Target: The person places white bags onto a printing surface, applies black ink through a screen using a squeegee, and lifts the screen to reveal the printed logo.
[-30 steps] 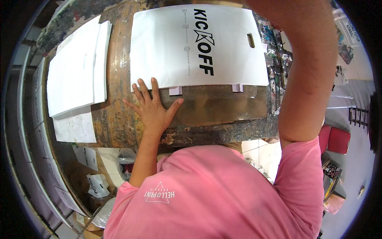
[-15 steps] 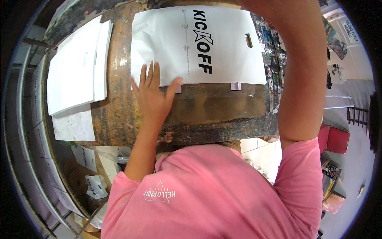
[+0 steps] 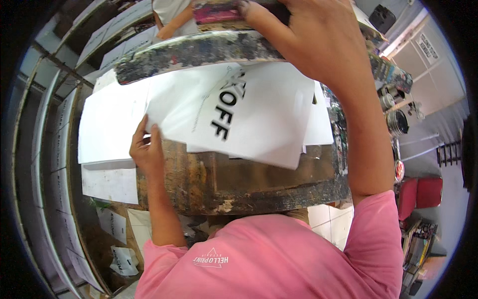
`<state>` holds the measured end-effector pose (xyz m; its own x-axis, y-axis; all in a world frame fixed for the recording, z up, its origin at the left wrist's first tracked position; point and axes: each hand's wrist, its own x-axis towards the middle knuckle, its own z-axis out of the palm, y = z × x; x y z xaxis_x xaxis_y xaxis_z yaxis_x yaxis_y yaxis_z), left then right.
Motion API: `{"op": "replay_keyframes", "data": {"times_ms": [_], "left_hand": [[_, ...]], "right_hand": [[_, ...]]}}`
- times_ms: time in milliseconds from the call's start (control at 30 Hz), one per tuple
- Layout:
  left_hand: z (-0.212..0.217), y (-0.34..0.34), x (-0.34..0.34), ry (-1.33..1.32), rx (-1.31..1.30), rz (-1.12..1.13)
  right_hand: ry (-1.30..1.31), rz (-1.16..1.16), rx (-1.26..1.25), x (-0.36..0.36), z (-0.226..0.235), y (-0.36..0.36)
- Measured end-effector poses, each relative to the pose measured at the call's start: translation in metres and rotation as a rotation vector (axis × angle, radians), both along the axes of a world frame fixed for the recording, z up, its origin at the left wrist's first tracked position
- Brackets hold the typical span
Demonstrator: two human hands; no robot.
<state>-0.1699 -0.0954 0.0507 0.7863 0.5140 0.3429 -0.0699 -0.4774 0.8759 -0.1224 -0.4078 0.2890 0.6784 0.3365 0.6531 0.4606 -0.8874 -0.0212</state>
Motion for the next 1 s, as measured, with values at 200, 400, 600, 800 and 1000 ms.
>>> {"op": "replay_keyframes", "data": {"times_ms": [200,400,600,800,1000], "left_hand": [[-0.032,0.185,-0.002,-0.012,0.304,0.014],[-0.02,0.34,0.003,0.206,0.89,0.119],[0.055,0.073,-0.009,0.187,0.046,-0.585],[0.013,-0.085,-0.097,0.082,-1.557,-0.689],[-0.086,-0.077,-0.112,0.416,-1.5,-0.544]], "right_hand": [[-0.026,0.022,0.018,0.013,-0.014,-0.002],[0.02,0.019,-0.003,-0.001,-0.009,-0.001],[0.0,-0.01,0.018,-0.007,-0.036,-0.007],[0.454,0.171,-0.264,-0.062,-0.139,-0.03],[0.719,0.161,-0.072,-0.088,-0.239,-0.031]]}}
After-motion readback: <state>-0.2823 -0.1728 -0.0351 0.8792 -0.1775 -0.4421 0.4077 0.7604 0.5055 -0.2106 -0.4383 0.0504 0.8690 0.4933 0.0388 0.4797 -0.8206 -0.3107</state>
